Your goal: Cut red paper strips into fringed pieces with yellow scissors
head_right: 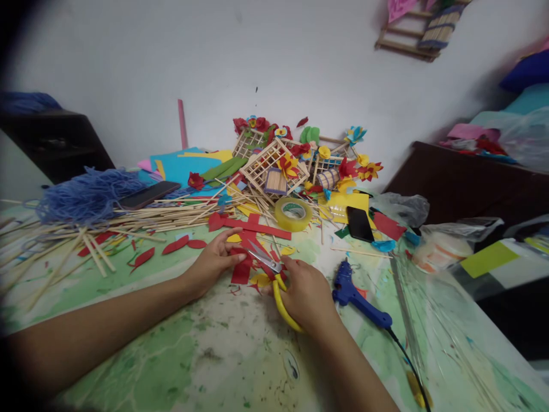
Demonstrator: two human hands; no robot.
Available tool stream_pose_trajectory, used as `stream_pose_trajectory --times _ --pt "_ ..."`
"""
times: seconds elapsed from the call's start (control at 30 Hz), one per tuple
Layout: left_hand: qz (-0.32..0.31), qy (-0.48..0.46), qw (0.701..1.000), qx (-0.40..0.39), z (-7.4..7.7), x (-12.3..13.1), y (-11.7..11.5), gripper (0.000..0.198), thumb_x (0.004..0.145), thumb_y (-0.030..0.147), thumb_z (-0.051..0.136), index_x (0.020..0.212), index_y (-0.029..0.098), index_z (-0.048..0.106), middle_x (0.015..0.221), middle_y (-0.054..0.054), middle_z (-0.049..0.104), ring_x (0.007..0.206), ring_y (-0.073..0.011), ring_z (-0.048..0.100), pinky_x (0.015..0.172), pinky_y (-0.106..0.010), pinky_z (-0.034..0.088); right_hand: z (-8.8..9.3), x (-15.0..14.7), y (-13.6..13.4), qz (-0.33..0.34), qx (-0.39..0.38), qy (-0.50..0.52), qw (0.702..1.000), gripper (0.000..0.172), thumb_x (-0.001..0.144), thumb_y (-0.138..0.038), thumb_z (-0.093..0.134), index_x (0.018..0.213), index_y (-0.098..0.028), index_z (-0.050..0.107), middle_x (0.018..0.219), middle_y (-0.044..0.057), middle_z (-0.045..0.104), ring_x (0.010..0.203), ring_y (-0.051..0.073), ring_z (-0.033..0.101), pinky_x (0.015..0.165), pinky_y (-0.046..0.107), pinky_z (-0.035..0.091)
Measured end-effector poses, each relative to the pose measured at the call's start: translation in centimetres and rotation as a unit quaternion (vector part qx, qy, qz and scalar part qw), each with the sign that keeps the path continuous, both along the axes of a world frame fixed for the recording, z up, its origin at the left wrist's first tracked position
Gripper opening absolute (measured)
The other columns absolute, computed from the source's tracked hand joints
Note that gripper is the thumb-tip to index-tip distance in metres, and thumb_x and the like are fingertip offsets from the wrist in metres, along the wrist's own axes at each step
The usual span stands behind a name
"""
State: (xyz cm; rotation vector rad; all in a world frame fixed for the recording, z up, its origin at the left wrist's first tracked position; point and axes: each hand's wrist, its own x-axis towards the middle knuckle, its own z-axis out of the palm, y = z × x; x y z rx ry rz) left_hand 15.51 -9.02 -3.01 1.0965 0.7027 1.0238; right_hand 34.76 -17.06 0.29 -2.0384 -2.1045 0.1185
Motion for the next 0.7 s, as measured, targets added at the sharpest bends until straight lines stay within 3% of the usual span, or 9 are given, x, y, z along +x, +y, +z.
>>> stream_pose_trajectory --times 0.07,0.17,0.23,0.33,0.43,0.53,0.7 --pt "0.014 0.020 0.999 0.024 0.3 -0.3 0.6 0.068 0.065 0.024 0.071 0.124 0.020 0.039 0.079 -0.002 0.064 0.070 -0.0149 0.063 0.066 -0.026 0.046 -0.1 0.2 0.1 -0.024 0.006 -0.005 1.000 0.055 0.074 -0.044 0.054 0.123 -0.020 0.050 0.108 0.009 0.063 0.091 0.023 0.059 0.071 0.028 0.040" --pt "0.090 0.086 0.988 0.091 1.3 -1.7 2.5 0.054 0.069 0.028 0.067 0.118 0.018 0.048 0.066 0.002 0.060 0.063 -0.0124 0.058 0.061 -0.022 0.042 -0.3 0.5 0.2 -0.066 0.024 -0.028 0.997 0.054 0.075 -0.043 0.053 0.123 -0.018 0.050 0.109 0.011 0.063 0.094 0.025 0.059 0.072 0.030 0.041" --pt "0.156 0.128 0.969 0.144 2.0 -3.2 4.4 0.047 0.069 0.029 0.065 0.113 0.018 0.053 0.060 0.003 0.056 0.059 -0.0116 0.054 0.058 -0.022 0.040 -0.5 0.8 0.3 -0.087 0.037 -0.047 0.994 0.051 0.075 -0.040 0.053 0.122 -0.017 0.051 0.107 0.011 0.064 0.094 0.026 0.059 0.073 0.031 0.041" --pt "0.201 0.211 0.934 0.205 2.4 -5.8 7.3 0.040 0.071 0.030 0.062 0.109 0.018 0.057 0.056 0.004 0.054 0.054 -0.0127 0.050 0.055 -0.022 0.037 -0.7 1.3 0.4 -0.111 0.054 -0.059 0.991 0.051 0.076 -0.037 0.053 0.122 -0.016 0.051 0.104 0.012 0.064 0.093 0.026 0.059 0.075 0.031 0.041" --pt "0.195 0.320 0.891 0.256 2.4 -8.3 9.6 0.031 0.073 0.029 0.056 0.101 0.017 0.062 0.066 -0.001 0.060 0.059 -0.0147 0.052 0.056 -0.024 0.038 -1.0 2.1 0.6 -0.135 0.066 -0.064 0.987 0.053 0.077 -0.036 0.052 0.125 -0.016 0.048 0.103 0.014 0.062 0.094 0.026 0.058 0.077 0.032 0.041" --pt "0.206 0.433 0.829 0.290 2.3 -10.1 10.9 0.030 0.075 0.029 0.048 0.097 0.015 0.063 0.074 -0.003 0.062 0.067 -0.0167 0.055 0.060 -0.026 0.040 -1.4 2.9 0.9 -0.164 0.086 -0.072 0.980 0.053 0.075 -0.031 0.054 0.126 -0.017 0.048 0.100 0.013 0.062 0.095 0.026 0.058 0.076 0.032 0.041" --pt "0.176 0.467 0.814 0.297 2.3 -10.9 11.2 0.028 0.077 0.034 0.046 0.080 0.014 0.065 0.071 -0.002 0.064 0.066 -0.0169 0.056 0.061 -0.026 0.043 -2.0 3.7 1.2 -0.171 0.103 -0.067 0.977 0.054 0.075 -0.031 0.055 0.127 -0.017 0.047 0.098 0.014 0.060 0.092 0.027 0.058 0.074 0.033 0.041"
